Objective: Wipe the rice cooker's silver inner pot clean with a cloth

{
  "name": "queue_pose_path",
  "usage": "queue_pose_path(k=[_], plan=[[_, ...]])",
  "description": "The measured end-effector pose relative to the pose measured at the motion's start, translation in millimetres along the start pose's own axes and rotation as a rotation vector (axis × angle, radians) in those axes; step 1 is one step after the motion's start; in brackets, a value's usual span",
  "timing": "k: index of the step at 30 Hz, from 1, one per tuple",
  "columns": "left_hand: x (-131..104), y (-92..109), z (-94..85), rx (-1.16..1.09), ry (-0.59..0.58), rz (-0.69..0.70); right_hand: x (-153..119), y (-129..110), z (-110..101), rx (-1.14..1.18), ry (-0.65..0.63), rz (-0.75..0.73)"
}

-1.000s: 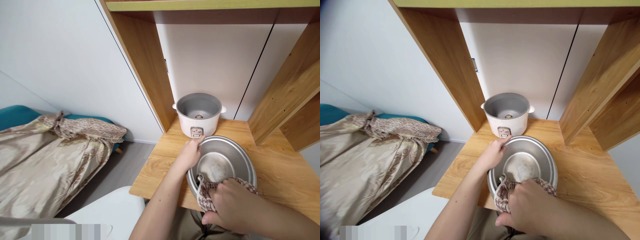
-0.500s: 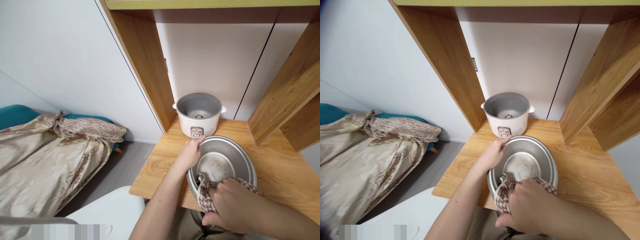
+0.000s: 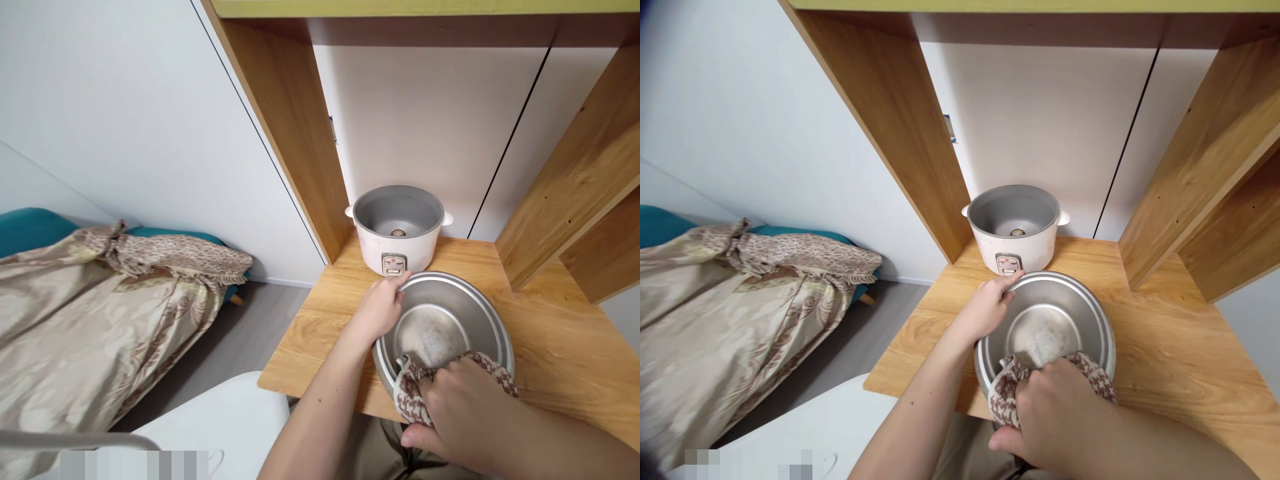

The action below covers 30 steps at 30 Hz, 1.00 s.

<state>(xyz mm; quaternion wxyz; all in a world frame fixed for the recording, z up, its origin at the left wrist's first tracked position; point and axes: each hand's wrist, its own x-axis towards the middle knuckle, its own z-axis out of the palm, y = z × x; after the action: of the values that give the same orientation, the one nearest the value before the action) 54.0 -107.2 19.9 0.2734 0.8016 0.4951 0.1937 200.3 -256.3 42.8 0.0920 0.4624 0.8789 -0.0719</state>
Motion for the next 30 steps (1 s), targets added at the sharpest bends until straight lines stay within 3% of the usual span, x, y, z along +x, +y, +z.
queue_pose_path(k=[21,30], plan=[[1,-1,0.3,0.002,0.01,0.025,-2,14,-7,0.109,0.014,-0.109],[1,-2,0.1,0.009,0.006,0.018,-4,16,-7,0.143,-0.042,-0.096]])
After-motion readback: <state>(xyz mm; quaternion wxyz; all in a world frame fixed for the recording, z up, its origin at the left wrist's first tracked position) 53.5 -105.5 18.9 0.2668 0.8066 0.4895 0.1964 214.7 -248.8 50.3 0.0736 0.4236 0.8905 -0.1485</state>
